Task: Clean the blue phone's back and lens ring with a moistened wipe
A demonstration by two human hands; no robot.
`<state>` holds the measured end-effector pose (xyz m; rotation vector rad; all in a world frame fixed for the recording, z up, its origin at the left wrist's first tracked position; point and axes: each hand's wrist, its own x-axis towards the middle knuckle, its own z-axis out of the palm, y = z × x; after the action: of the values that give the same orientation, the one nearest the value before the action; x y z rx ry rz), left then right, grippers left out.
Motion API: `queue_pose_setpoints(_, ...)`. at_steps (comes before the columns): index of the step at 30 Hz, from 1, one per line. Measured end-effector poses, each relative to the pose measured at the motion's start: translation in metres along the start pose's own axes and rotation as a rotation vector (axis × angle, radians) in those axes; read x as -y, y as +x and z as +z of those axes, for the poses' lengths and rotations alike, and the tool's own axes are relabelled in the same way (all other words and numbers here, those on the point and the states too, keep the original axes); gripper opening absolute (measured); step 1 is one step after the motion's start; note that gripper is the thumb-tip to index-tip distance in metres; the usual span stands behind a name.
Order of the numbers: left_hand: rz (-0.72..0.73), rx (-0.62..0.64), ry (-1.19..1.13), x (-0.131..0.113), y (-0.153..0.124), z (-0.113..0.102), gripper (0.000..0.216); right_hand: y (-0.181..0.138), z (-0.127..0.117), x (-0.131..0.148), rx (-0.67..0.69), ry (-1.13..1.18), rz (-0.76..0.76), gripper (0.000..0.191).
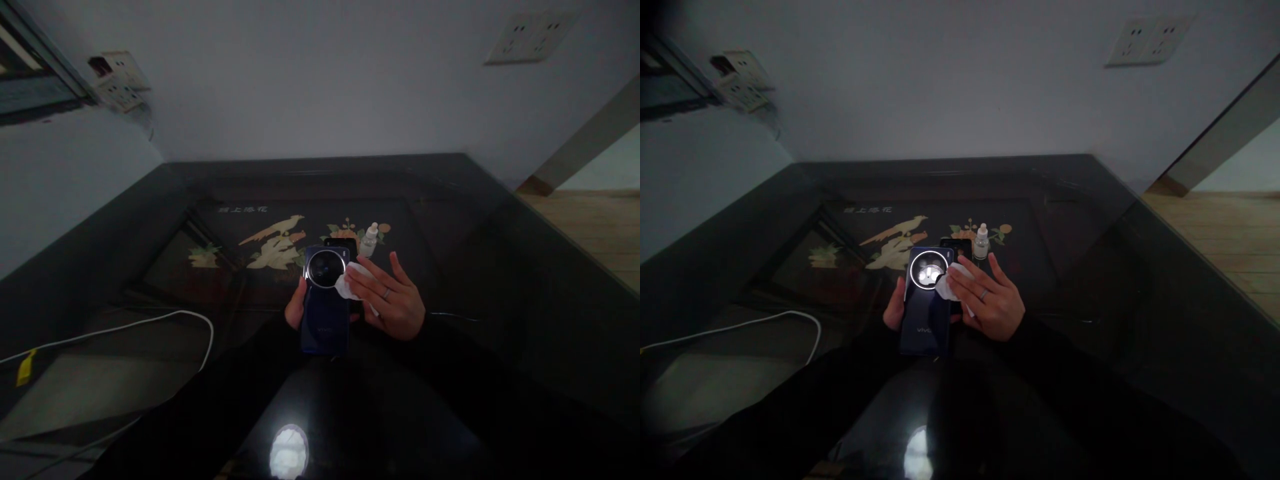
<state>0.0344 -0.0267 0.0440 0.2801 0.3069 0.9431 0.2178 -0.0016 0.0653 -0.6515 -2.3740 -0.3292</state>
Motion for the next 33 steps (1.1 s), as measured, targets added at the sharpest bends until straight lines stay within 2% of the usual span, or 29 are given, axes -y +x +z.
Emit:
queue_pose_setpoints(3,-0.022,0.056,0.037,-0.002,-0.005,-0.005,0.066,0.003,-0.002,-0.002,-0.014,-0.021,0.043,0.046)
queue_pose_setpoints(7,-0.042,0.047,0.085,-0.004,-0.006,-0.006,0.062,0.005,-0.004,-0.005,0.003,-0.043,0.069,0.046)
queue_pose_setpoints(14,-0.126,0.128,0.161,0.000,-0.004,-0.009,0.060,0.009,-0.005,-0.012,0.010,0.030,0.111,0.045)
queue_pose_setpoints(24,-0.019,0.151,0.180,-0.003,-0.007,-0.009,0.069,0.006,-0.007,-0.011,-0.036,0.151,0.104,0.045)
queue_pose_setpoints(30,-0.147,0.255,0.199,-0.006,-0.009,-0.004,0.072,0.011,-0.015,-0.021,0.002,0.322,0.077,0.040)
queue_pose_setpoints(33,-0.181,0.253,0.206,-0.004,-0.010,0.000,0.073,0.014,-0.021,-0.025,0.053,0.394,0.069,0.038)
